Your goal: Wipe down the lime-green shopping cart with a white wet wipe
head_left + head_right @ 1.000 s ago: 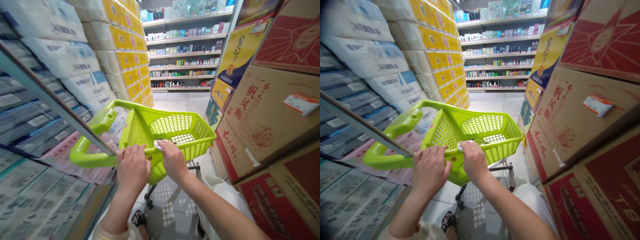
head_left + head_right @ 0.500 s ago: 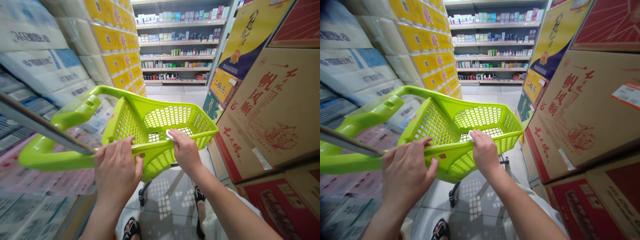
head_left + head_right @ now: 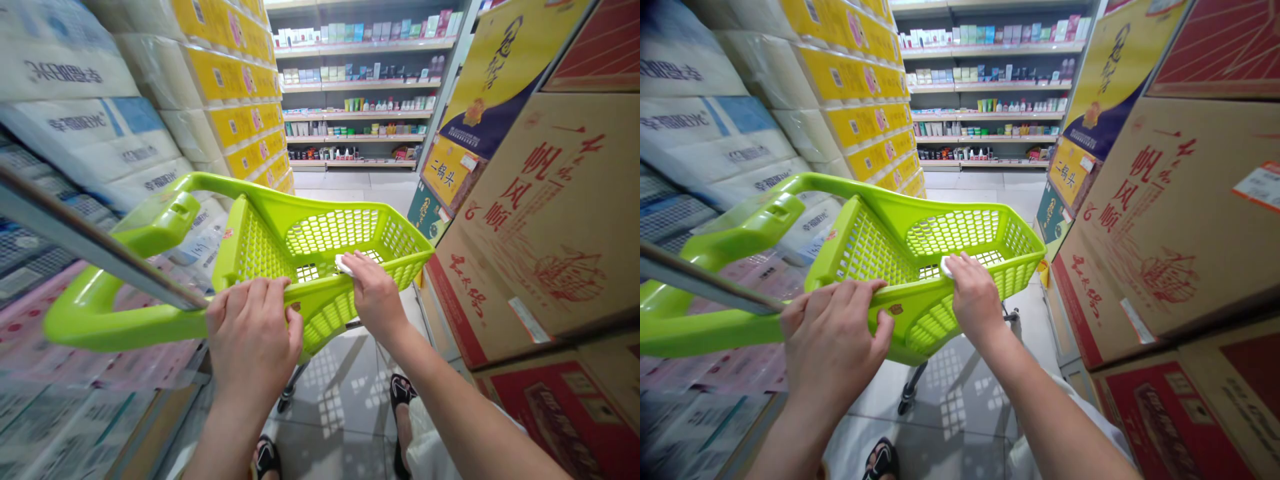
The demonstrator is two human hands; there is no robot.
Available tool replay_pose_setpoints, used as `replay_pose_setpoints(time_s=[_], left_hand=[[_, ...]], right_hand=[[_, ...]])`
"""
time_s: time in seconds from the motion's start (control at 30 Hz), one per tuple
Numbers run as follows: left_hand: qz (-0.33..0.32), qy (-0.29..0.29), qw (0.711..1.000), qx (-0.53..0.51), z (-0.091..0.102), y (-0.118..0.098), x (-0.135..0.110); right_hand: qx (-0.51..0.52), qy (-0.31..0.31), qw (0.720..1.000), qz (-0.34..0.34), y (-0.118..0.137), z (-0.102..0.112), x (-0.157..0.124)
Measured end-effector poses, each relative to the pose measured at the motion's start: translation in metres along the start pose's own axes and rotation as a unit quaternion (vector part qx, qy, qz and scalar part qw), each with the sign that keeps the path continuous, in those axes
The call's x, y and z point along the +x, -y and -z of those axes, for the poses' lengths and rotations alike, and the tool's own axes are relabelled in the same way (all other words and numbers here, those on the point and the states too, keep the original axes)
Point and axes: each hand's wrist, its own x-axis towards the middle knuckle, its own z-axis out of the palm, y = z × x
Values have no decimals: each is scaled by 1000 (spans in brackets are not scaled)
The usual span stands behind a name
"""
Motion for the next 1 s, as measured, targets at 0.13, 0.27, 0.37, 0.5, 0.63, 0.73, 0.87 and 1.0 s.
replay_pose_setpoints(time_s=[0.13, 0.27, 0.37, 0.5, 0.63, 0.73, 0.87, 1.0], left_hand=[[4, -5, 1000, 9, -1, -1, 2], [-4, -17, 1000, 6, -1, 1, 3], [-2, -15, 1000, -5, -1, 2, 2], [6, 3, 1000, -10, 0, 0, 2], [9, 0, 1000, -5, 0, -1, 3], [14, -11, 1000, -17, -1, 2, 3], [18, -22, 999, -28, -3, 5, 2], [22, -26, 999, -14, -4, 4, 2]], right_hand=[[18, -6, 1000, 8, 10, -4, -4], [89, 36, 988, 118, 40, -9, -9], [65, 44, 992, 102, 26, -2, -7], [-33, 10, 999, -28, -10, 9, -1], [-19, -5, 1000, -7, 10, 1, -5], [42, 27, 994, 102, 35, -6, -10], [3, 10, 999, 46, 18, 1, -7], [-53, -1, 997, -51, -8, 6, -2]])
